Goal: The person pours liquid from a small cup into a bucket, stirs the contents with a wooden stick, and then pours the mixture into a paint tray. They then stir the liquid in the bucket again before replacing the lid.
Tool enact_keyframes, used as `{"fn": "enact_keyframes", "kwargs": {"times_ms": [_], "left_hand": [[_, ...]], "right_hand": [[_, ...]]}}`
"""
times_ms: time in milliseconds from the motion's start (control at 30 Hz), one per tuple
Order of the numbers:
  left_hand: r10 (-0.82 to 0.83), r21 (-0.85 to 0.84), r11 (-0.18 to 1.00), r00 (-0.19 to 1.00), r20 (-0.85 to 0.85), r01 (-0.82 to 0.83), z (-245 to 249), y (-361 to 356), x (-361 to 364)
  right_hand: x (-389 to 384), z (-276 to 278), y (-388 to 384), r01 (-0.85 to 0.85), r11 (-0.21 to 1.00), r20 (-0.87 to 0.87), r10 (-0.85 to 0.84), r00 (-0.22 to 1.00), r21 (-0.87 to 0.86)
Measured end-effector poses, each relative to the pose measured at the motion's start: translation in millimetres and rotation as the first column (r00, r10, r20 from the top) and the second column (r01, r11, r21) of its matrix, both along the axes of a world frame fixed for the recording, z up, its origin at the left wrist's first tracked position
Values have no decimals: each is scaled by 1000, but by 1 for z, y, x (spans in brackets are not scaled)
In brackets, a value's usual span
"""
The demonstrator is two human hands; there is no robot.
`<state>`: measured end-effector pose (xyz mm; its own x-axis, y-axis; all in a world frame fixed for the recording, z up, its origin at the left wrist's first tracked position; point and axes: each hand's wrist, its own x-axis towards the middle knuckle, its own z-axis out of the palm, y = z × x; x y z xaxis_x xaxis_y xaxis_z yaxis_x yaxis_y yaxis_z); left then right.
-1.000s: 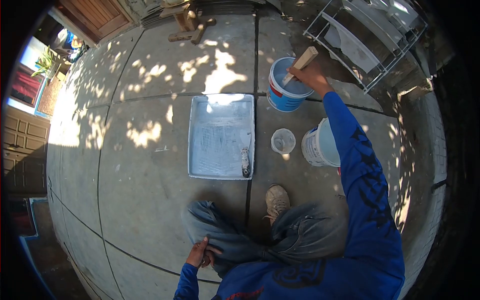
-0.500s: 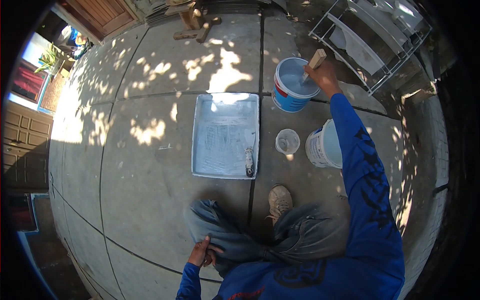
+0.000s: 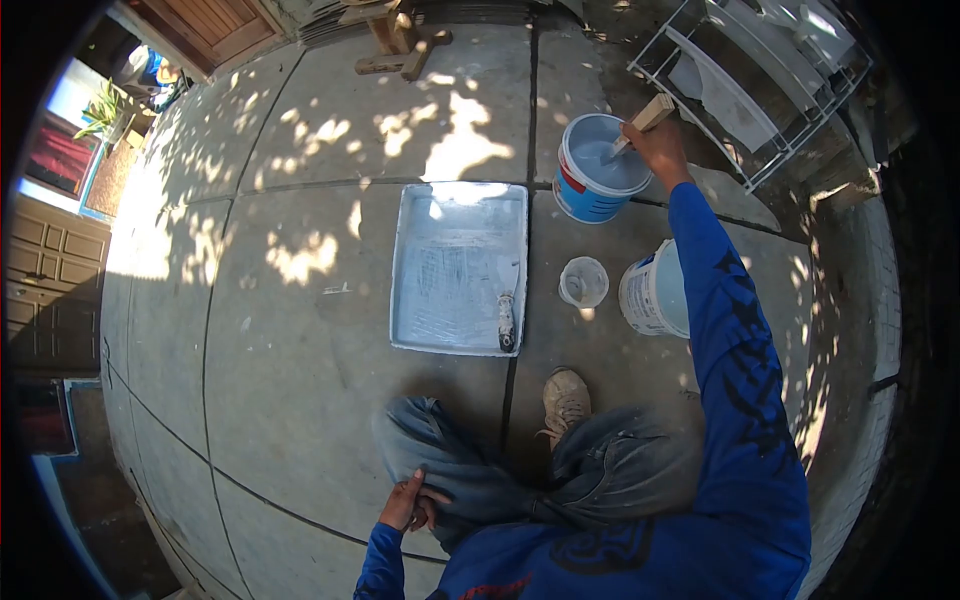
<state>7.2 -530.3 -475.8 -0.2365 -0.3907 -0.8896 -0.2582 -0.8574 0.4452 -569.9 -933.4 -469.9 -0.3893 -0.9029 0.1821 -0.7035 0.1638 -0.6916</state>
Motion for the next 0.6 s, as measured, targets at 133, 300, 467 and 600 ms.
{"fn": "enact_keyframes", "kwargs": {"times_ms": [133, 300, 467, 600], "left_hand": [[-21, 18, 1000, 1000, -18, 22, -4, -2, 4], [-22, 32, 999, 999, -28, 23, -6, -2, 5], [-24, 20, 999, 999, -32, 25, -7, -1, 7], [-24, 19, 1000, 999, -26, 24, -9, 1, 9]], "right_hand": [[17, 1, 0, -1, 998, -163, -9, 987, -56], [36, 14, -1, -138, 990, 120, 136, 983, 11], [23, 21, 10, -158, 986, 321, 131, 938, 60], [3, 19, 9, -28, 999, 148, 22, 989, 36]]}}
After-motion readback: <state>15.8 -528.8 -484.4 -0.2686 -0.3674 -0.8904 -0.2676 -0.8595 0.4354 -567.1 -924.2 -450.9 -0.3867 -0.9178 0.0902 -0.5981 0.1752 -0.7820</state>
